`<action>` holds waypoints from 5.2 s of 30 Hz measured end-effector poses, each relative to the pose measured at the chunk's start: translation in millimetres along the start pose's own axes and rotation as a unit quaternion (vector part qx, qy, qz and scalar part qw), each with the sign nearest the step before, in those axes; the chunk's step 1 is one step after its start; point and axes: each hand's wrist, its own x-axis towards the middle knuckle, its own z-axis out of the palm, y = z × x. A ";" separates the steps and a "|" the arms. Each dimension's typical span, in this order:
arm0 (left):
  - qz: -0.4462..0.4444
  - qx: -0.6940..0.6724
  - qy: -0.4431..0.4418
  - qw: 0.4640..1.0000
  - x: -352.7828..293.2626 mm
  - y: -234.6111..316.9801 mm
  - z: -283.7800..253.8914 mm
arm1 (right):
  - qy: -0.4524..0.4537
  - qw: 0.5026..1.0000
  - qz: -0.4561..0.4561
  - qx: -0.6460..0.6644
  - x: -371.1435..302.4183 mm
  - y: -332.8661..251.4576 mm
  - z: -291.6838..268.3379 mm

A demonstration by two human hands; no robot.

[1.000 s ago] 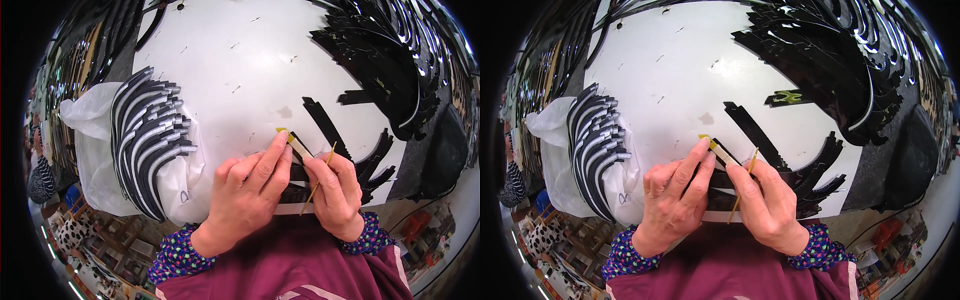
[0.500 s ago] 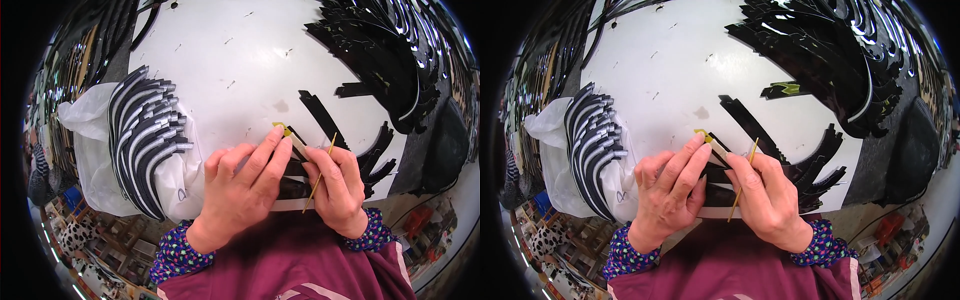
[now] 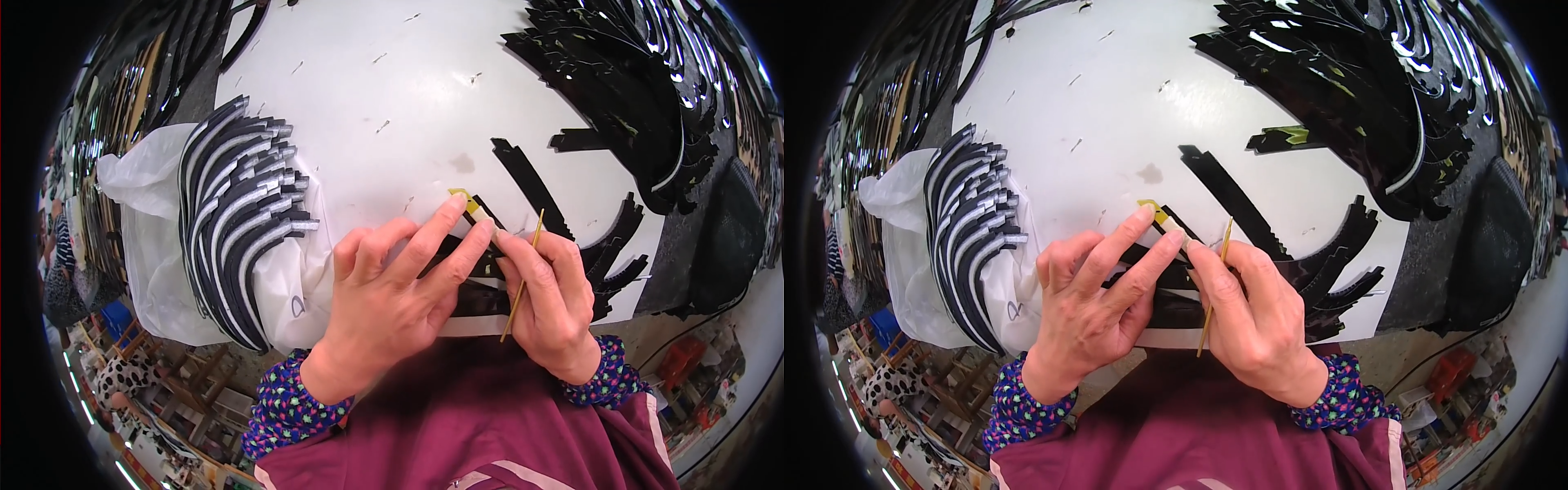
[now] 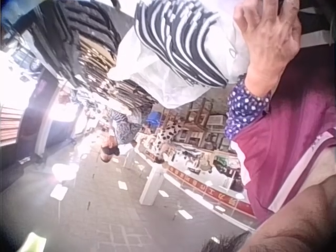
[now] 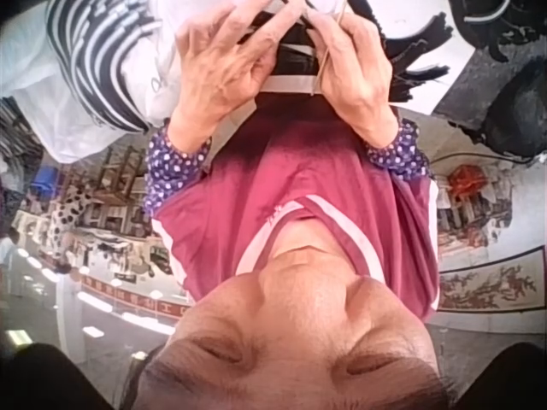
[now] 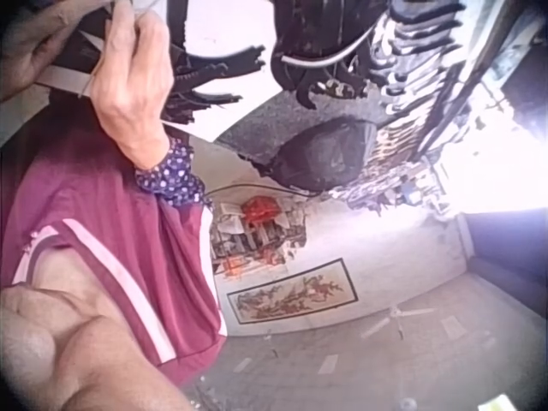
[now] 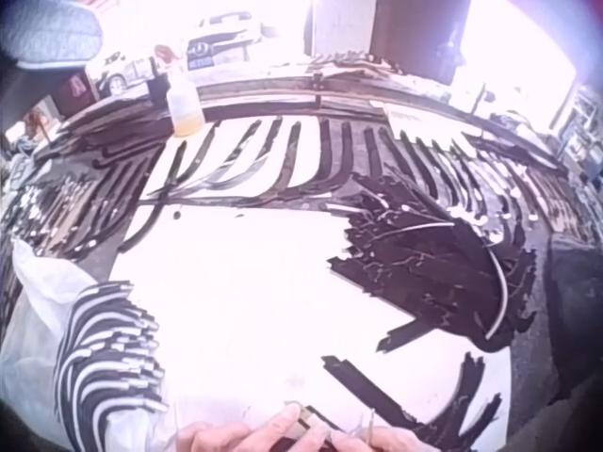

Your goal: Applying yellow adhesive strips to black shoe components.

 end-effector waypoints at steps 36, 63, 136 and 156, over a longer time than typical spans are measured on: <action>-0.003 -0.007 0.047 0.999 -7.5 -2.2 11.6 | -0.015 0.954 0.125 0.273 32.9 8.1 15.4; -0.027 -0.029 0.045 0.998 -6.7 0.5 10.2 | -0.022 0.961 0.098 0.258 35.1 9.7 15.3; -0.054 0.052 0.100 0.992 -20.1 47.5 21.1 | 0.035 0.998 0.010 0.046 17.9 14.4 -9.7; -0.097 0.054 0.097 0.989 -44.7 30.8 13.5 | 0.026 0.983 0.050 0.175 20.3 -3.1 13.4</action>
